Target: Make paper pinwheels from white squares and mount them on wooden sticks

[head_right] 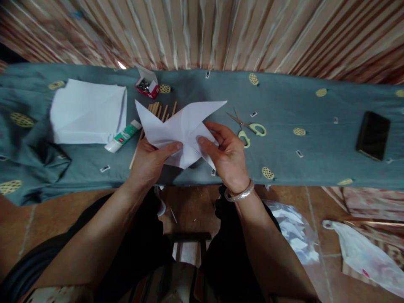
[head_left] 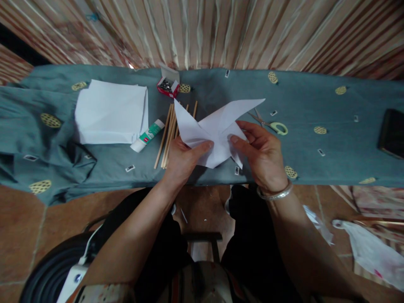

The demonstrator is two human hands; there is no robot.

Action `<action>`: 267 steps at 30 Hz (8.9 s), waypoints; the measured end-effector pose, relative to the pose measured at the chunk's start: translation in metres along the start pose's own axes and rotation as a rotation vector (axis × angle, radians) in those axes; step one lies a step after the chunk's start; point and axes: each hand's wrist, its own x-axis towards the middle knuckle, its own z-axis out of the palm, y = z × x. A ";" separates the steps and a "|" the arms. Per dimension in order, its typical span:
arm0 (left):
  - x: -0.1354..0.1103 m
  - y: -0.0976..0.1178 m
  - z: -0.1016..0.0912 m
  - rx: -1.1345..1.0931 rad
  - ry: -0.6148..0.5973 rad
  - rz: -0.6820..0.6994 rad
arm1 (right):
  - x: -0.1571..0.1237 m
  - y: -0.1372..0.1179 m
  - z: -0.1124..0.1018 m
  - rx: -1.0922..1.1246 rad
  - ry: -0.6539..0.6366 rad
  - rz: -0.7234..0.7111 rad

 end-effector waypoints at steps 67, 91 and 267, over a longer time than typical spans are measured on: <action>0.009 0.005 -0.004 0.067 0.088 0.058 | 0.005 0.000 -0.022 -0.238 0.205 -0.179; 0.016 0.019 -0.015 0.078 0.198 0.172 | -0.010 0.027 -0.008 -0.925 -0.169 -0.343; -0.006 0.011 -0.016 0.223 -0.090 0.091 | -0.007 -0.009 0.021 -0.274 0.026 -0.106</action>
